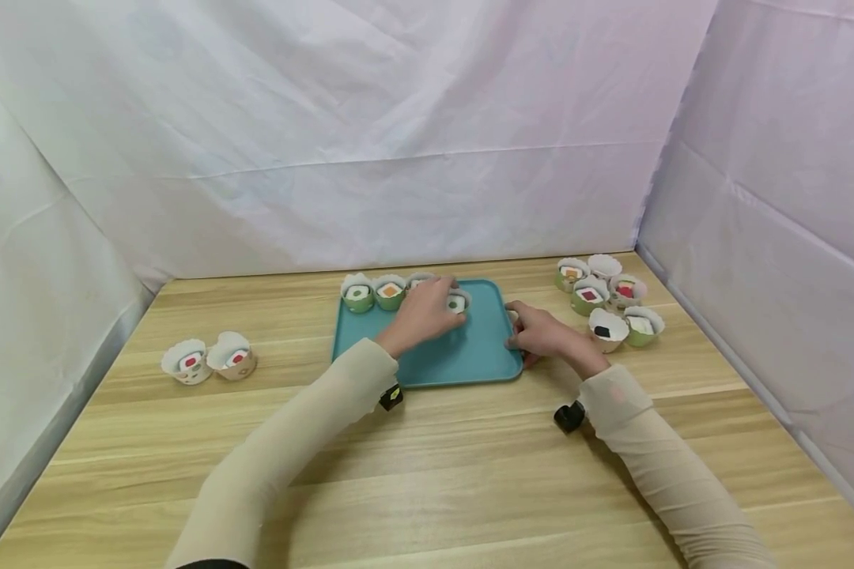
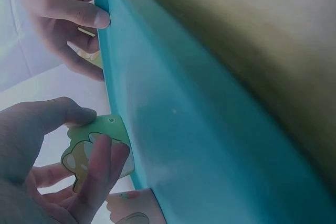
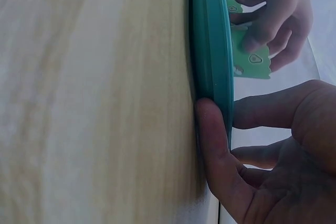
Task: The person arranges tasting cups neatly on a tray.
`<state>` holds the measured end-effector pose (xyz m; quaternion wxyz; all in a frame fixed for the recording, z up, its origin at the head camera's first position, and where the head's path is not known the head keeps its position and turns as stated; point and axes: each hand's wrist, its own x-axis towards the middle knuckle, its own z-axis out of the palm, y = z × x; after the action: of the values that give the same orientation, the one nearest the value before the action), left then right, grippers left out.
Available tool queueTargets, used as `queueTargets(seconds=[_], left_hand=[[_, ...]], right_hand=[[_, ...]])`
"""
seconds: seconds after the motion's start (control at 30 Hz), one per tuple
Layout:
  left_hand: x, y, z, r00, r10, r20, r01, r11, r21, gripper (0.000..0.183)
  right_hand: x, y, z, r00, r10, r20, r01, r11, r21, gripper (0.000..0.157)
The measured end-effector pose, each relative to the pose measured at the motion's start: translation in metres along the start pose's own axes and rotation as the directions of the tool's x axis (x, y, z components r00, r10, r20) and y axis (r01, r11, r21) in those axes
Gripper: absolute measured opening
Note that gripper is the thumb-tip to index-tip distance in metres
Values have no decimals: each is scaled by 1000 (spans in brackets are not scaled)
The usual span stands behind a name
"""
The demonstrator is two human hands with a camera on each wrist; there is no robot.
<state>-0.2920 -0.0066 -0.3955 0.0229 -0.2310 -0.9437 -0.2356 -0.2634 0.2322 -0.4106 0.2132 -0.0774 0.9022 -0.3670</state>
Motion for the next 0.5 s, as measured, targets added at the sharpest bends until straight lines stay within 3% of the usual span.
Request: queueTargets(seconds=[0.5], left_hand=[[17,10,5,998,-31,52,31,999,8,42]], right_hand=[[0,-2,-1,1000,1,4,-1,1000,-4,79]])
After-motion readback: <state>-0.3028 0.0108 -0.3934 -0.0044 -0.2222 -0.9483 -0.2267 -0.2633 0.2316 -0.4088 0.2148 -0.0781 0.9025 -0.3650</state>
